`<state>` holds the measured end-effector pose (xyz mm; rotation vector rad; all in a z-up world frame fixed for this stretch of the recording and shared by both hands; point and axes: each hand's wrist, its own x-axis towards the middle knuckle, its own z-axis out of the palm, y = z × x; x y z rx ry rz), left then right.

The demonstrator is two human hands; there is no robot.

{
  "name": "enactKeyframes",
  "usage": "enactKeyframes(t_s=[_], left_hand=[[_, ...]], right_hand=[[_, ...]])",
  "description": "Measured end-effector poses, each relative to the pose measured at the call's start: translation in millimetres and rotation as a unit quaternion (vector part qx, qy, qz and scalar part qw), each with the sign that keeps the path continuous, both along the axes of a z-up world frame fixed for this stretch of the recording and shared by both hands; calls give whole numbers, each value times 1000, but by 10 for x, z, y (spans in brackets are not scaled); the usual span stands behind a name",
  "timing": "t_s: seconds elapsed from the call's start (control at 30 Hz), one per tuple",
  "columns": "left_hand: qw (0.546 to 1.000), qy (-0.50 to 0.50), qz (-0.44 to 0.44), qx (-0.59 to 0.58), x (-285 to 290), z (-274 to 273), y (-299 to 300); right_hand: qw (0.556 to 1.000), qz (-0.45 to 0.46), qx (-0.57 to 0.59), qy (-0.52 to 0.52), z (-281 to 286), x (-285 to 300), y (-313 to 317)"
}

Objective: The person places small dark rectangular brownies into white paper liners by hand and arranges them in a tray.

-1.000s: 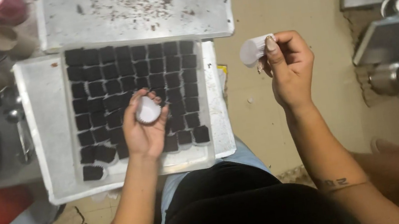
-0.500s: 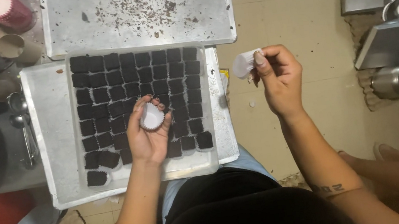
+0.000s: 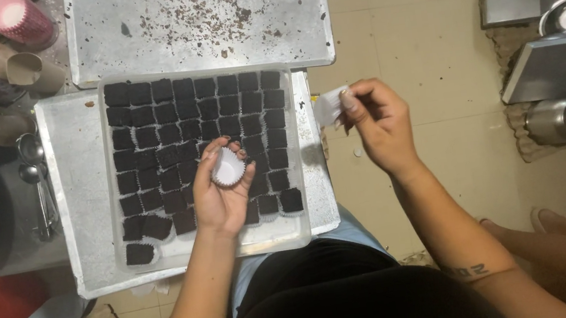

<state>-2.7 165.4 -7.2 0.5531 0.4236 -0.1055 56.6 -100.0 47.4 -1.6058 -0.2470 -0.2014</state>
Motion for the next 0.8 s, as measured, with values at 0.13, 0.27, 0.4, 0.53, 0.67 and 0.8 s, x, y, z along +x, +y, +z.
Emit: enactKeyframes(t_s=[0.13,0.27,0.4,0.53,0.67,0.8], left_hand=[[1000,-12,-14,16,-17,12,-133],[992,0,-103,68,-71,13,-298],[989,11,-128,69,-161,-11,-356],[992,-18,-88,84,-183,107,-361],[992,-2,-39,120,-200,156,-382],[990,22,10,137,-219,129,-403]], right_hand=[[999,47,-25,0,103,-102,153],[949,171,-220,-147,345,-136,309],[858,232,-372,-268,687,-195,466],[843,257,-383,-276,807,-181,509],[832,273,-393,-280,705,-146,510],[831,267,-392,-290,624,-104,533]])
